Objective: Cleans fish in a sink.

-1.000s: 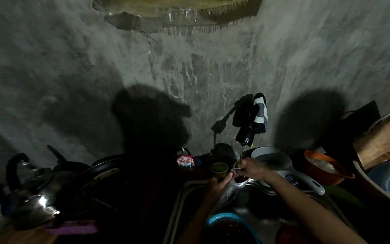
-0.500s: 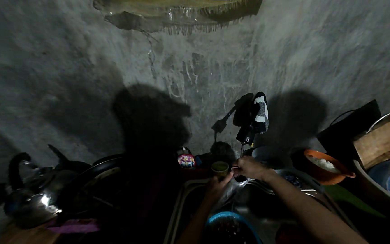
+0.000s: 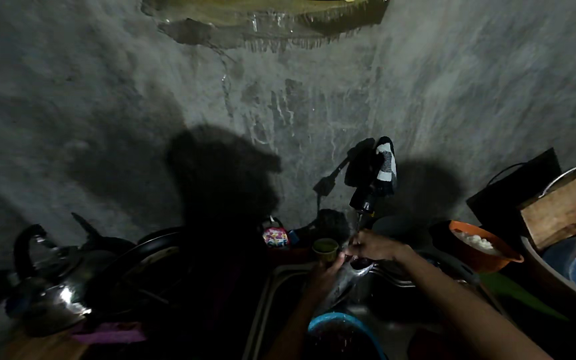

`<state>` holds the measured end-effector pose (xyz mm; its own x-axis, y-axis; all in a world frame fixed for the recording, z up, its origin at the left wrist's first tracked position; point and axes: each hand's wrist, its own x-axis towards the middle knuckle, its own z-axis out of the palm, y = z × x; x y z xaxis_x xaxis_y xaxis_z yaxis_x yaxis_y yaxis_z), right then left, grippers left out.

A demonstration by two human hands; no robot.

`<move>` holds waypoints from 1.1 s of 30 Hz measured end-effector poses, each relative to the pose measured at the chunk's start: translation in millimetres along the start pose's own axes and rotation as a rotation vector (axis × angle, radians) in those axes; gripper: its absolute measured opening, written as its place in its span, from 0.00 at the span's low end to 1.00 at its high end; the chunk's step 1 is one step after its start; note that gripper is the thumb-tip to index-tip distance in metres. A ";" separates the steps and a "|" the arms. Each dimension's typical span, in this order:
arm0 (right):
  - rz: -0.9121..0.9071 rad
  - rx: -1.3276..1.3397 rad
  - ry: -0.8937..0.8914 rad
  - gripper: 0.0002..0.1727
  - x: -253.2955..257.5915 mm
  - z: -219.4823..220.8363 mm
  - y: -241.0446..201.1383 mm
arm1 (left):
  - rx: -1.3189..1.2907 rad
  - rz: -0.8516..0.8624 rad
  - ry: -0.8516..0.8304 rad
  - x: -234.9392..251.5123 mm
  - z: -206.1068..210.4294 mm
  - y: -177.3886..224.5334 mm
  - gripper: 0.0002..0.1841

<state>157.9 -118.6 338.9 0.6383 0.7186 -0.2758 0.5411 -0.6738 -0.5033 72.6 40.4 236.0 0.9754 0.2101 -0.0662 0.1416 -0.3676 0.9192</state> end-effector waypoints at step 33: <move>-0.159 -0.047 -0.097 0.12 0.2 7.8 14.3 | 0.150 -0.051 -0.074 -1.3 -2.1 10.6 0.31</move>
<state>161.5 -126.8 325.3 0.4886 0.8281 -0.2748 0.6570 -0.5564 -0.5087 72.4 38.1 246.6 0.9753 0.1667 -0.1451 0.2097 -0.4901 0.8461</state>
